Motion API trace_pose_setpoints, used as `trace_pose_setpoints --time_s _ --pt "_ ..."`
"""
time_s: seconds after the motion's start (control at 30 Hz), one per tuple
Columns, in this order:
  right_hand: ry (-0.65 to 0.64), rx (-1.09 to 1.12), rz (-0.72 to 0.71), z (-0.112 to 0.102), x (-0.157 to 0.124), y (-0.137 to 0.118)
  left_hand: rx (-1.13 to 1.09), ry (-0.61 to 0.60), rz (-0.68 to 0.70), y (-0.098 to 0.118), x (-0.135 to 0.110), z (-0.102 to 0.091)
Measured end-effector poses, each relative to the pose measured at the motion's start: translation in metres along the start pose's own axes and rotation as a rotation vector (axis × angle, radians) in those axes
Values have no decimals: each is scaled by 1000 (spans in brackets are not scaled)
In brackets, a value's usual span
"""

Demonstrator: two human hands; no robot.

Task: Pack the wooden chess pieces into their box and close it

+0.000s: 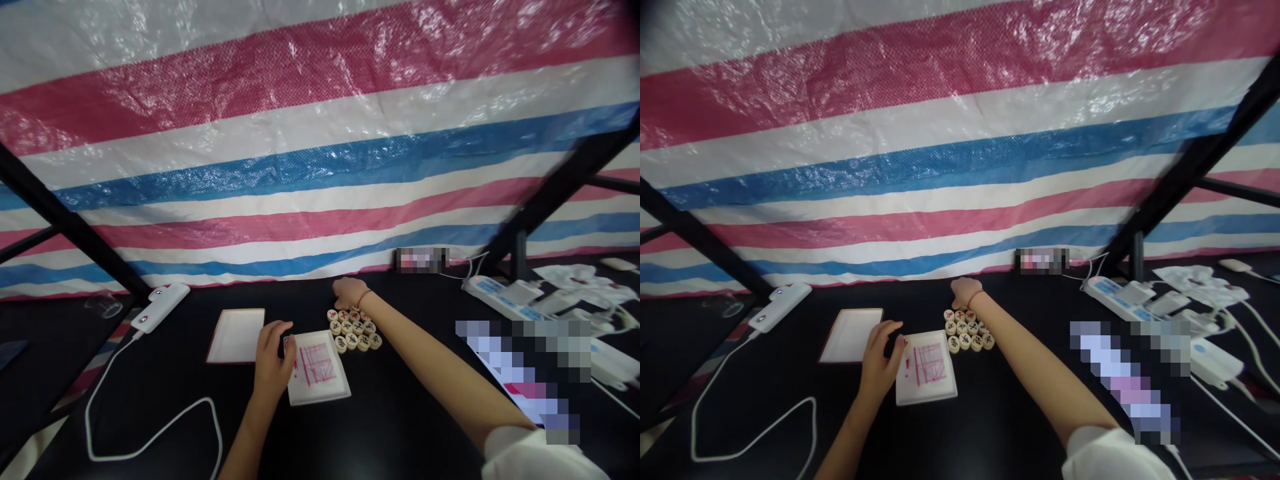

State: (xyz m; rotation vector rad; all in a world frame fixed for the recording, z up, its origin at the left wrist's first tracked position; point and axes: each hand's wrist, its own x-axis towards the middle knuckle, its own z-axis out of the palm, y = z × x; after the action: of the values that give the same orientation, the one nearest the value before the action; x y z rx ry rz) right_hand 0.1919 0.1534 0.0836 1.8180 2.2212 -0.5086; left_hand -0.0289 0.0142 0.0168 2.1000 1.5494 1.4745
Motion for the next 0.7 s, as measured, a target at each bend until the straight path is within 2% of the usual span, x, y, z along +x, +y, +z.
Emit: trace_pose_setpoints --time_s 0.13,0.23,0.3,0.37,0.5,0.7 --pt "106 134 -47 -2 -9 11 25 -109 95 3 23 1" --pt "202 338 -150 11 -27 4 -9 -227 145 0 35 5" --pt "267 757 -349 30 -40 -10 -45 -325 171 -5 36 9" --pt "275 988 -487 50 -51 -27 -71 -404 170 -9 33 12" --pt "260 1194 -466 77 -61 -49 -117 -470 95 -13 24 10" --pt "305 1383 -343 96 -59 -45 -72 -405 62 -8 24 4"
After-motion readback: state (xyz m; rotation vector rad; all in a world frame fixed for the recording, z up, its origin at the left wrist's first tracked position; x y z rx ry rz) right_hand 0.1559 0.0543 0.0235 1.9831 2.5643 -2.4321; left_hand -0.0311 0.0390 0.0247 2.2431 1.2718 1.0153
